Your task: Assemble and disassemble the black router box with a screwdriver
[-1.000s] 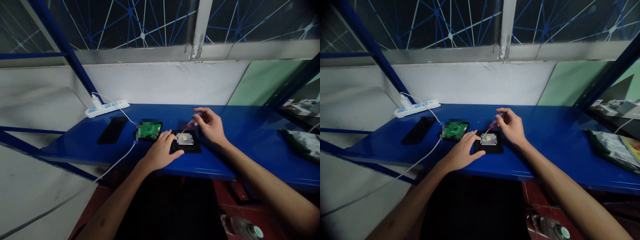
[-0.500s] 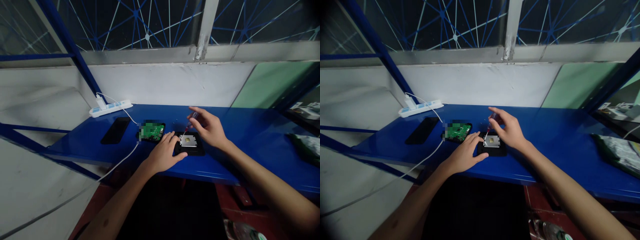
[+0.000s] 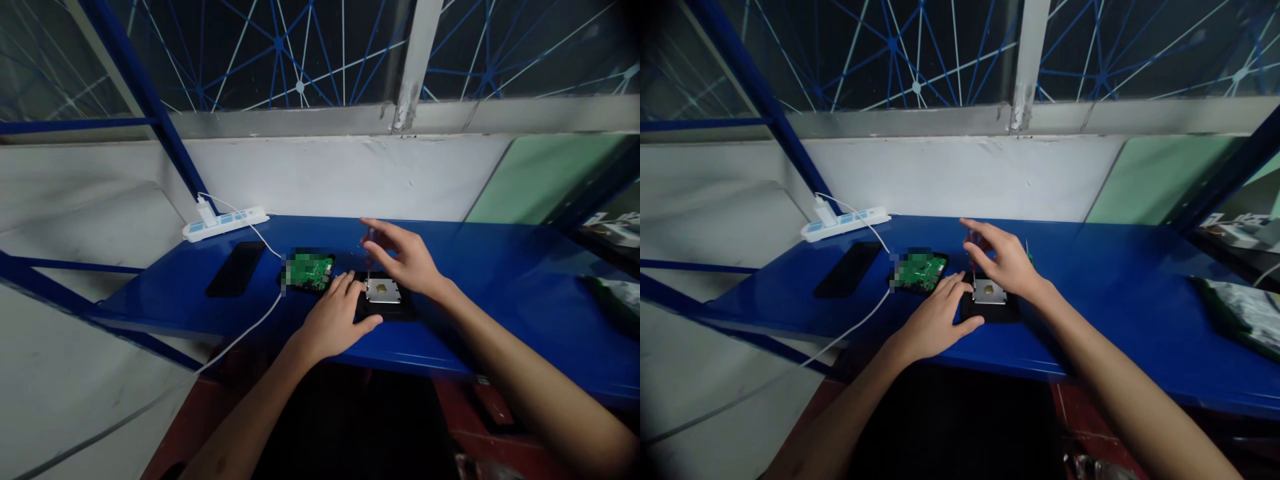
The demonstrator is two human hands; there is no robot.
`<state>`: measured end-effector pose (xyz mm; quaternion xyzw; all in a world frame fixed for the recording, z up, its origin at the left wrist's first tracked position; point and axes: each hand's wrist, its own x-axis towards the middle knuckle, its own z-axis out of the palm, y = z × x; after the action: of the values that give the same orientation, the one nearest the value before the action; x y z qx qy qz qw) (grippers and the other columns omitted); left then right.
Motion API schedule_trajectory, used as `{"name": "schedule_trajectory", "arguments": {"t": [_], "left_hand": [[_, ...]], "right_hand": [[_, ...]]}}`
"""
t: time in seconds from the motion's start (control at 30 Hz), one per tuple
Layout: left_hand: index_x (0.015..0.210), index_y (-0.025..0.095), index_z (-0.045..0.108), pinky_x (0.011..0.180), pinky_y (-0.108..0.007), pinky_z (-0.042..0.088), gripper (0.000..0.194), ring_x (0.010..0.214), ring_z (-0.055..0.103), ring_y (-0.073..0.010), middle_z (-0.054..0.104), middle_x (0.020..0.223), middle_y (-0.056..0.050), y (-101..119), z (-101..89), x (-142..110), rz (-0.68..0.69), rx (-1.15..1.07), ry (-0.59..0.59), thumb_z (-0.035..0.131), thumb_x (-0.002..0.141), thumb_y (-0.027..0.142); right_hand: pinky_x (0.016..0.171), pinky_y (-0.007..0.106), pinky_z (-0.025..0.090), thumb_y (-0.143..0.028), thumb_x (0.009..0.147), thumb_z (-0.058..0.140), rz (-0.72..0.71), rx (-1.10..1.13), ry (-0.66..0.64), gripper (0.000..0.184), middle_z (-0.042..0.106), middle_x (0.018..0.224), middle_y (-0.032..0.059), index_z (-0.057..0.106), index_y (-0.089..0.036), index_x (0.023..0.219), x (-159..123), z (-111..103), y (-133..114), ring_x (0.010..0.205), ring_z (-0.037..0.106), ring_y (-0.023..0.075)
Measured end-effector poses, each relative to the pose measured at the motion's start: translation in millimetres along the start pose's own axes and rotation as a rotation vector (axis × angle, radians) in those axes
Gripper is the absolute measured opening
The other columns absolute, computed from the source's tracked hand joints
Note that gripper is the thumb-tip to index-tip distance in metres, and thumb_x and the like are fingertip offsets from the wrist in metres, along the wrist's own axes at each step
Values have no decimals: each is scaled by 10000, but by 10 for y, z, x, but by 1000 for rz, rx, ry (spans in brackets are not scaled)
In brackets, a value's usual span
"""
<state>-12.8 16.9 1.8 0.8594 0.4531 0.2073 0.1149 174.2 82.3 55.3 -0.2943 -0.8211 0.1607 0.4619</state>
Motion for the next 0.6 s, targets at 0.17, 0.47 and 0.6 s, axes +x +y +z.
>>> {"name": "schedule_trajectory", "arguments": {"t": [0.17,0.47,0.6], "left_hand": [[1271,162,490,1164,-554,341,503,1485,293,-362,393,1548,-222,-4,-2,4,-6,-2,-9,570,951,542],[1278,156,493,1171,-556,333,522,1488,287,-364,391,1550,-222,-3,0,9,-19,11,-17,570,947,551],[1286,142,494,1180,-542,323,532,1491,282,-361,387,1551,-228,-5,-1,11,-16,16,-21,581,944,540]], "right_hand": [[746,309,600,-313,977,556,43,5,73,434,692,1022,31,533,-254,1407,-65,3,28,722,670,122],[786,352,609,-340,982,534,38,-16,68,447,705,1058,50,518,-264,1423,-90,-5,22,790,685,156],[767,349,606,-310,982,530,1,-55,60,443,701,1051,48,518,-265,1423,-91,-23,10,754,676,149]]}}
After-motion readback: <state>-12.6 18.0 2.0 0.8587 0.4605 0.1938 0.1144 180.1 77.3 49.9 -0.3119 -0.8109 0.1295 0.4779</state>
